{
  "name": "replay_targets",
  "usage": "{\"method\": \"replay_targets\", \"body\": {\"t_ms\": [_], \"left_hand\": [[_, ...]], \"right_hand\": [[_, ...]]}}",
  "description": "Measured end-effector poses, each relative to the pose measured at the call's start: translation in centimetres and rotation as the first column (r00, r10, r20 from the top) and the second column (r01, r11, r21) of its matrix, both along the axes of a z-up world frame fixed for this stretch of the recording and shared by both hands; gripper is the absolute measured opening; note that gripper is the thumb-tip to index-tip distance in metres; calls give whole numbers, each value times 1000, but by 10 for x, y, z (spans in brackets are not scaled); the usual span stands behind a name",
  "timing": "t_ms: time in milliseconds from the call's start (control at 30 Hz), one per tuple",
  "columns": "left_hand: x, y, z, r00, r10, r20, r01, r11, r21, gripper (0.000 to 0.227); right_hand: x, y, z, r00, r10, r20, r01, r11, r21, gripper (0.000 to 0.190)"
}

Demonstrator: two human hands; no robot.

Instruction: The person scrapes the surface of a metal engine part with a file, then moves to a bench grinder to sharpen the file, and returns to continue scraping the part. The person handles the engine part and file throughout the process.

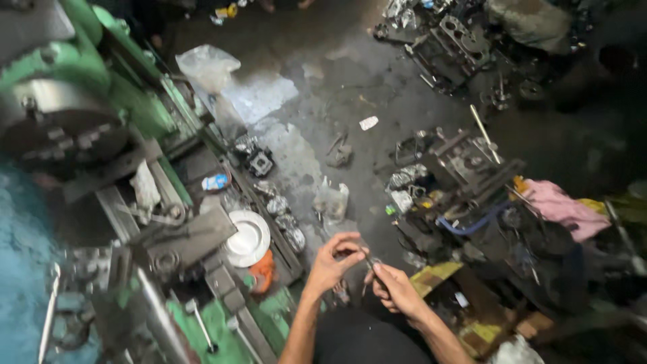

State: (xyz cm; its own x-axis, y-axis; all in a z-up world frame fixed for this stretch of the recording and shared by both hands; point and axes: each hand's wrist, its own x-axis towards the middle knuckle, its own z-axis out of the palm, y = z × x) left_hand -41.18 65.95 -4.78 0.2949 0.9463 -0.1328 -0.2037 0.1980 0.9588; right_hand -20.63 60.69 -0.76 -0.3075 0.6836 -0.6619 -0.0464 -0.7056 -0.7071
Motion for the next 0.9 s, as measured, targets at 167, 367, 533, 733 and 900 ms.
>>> {"method": "replay_targets", "body": {"t_ms": [167,367,533,733,900], "left_hand": [[-2,82,-32,993,59,106,-48,993,-105,37],[30,244,-69,974,177,140,-160,980,-121,33],[64,437,-49,979,203,26,-191,953,-234,45],[86,618,-3,977,198,77,-192,978,-79,23],[72,736,16,996,37,-87,-35,999,29,22]], "right_hand": [[15,104,-26,981,170,-89,-170,985,7,47],[33,277,-49,971,132,-198,-147,987,-61,51],[66,461,-30,974,108,-197,-131,985,-110,53],[98,653,-16,960,215,-180,-201,975,94,50],[119,796,-33,909,401,114,-408,799,443,36]]}}
